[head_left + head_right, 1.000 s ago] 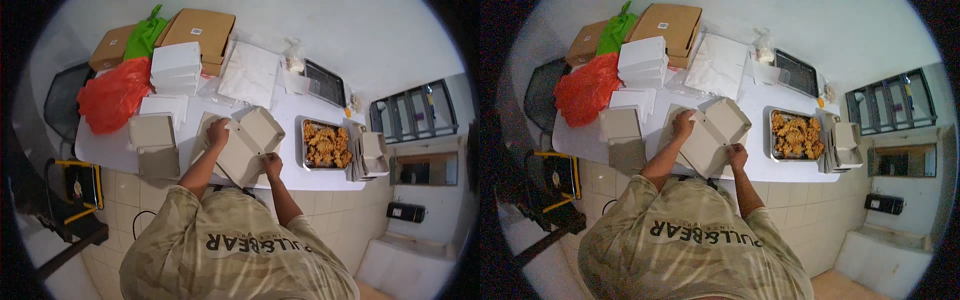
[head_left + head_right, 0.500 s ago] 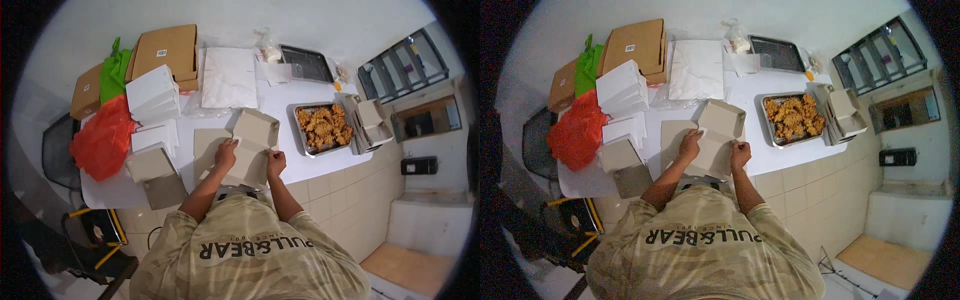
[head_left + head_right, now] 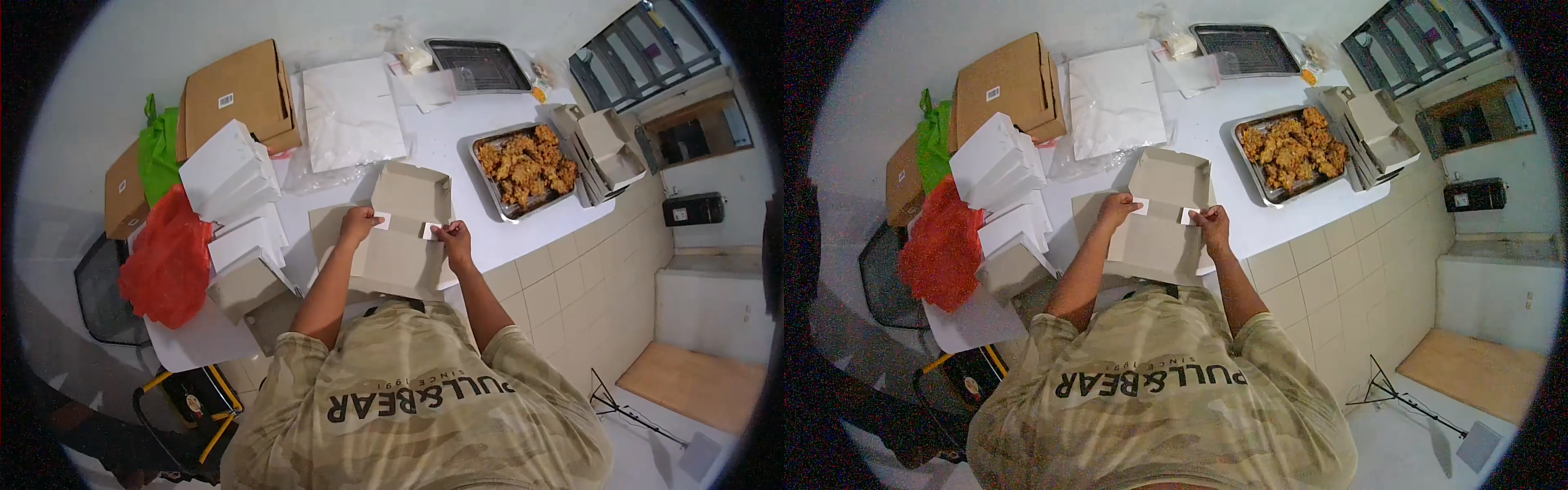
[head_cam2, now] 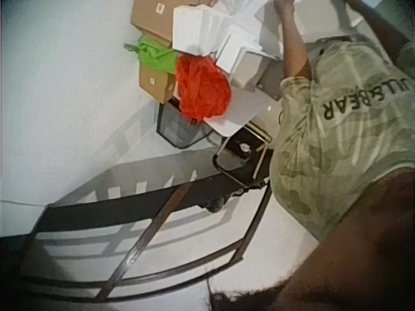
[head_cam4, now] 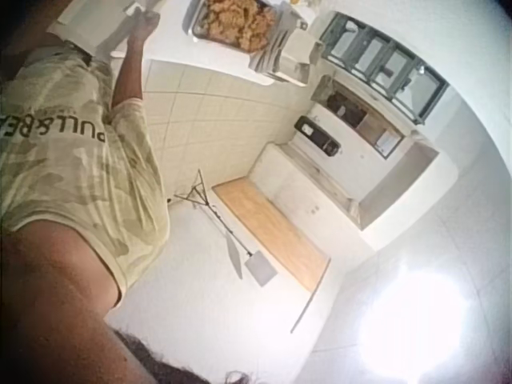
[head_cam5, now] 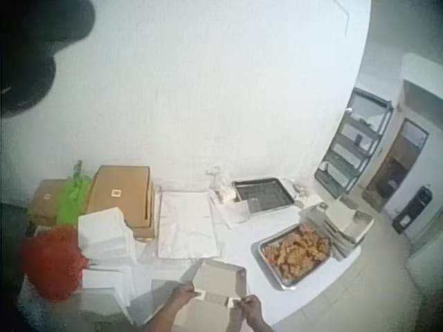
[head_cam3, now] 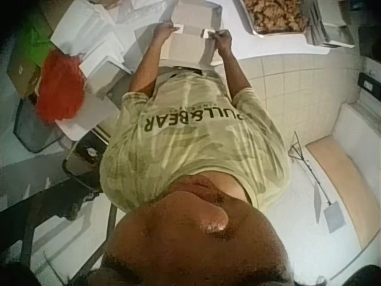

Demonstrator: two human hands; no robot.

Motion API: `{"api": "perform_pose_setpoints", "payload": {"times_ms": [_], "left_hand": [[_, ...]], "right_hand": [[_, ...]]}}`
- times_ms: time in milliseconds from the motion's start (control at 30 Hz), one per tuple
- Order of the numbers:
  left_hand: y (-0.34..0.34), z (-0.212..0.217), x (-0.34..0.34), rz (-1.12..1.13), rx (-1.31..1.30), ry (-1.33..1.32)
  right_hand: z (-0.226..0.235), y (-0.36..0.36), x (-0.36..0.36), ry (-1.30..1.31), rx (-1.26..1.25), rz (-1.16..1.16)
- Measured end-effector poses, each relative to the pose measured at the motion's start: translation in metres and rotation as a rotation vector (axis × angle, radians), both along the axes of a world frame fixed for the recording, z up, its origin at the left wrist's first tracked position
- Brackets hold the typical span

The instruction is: The person assembles cardboard food boxes by hand on a table, including placing a white liner inside one and stacking the finished boxes.

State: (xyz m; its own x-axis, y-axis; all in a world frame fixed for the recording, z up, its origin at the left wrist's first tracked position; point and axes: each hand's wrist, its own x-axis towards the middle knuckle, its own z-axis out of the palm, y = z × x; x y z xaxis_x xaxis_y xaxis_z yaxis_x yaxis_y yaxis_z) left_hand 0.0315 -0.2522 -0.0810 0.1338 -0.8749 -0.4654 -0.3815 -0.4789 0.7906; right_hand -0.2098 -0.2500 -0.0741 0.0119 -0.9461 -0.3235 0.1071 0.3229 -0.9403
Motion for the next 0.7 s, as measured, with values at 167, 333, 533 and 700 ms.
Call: {"api": "perform_pose_setpoints", "payload": {"times_ms": [167, 333, 533, 700], "left_hand": [[0.019, -0.032, 0.006, 0.064, -0.092, 0.278], [0.037, -0.021, 0.001, 0.119, -0.053, 0.199], [0.06, 0.024, -0.006, 0.235, -0.063, 0.425], [0.081, 0.02, -0.008, 0.114, -0.096, 0.343]], "right_hand": [[0.003, 0.006, 0.002, -0.07, 0.112, 0.02], [-0.001, 0.007, -0.006, 0.177, 0.063, 0.149], [0.053, 0.011, 0.015, 0.765, -0.582, -0.035], [0.05, 0.01, 0.08, 0.719, -0.437, 0.482]]}}
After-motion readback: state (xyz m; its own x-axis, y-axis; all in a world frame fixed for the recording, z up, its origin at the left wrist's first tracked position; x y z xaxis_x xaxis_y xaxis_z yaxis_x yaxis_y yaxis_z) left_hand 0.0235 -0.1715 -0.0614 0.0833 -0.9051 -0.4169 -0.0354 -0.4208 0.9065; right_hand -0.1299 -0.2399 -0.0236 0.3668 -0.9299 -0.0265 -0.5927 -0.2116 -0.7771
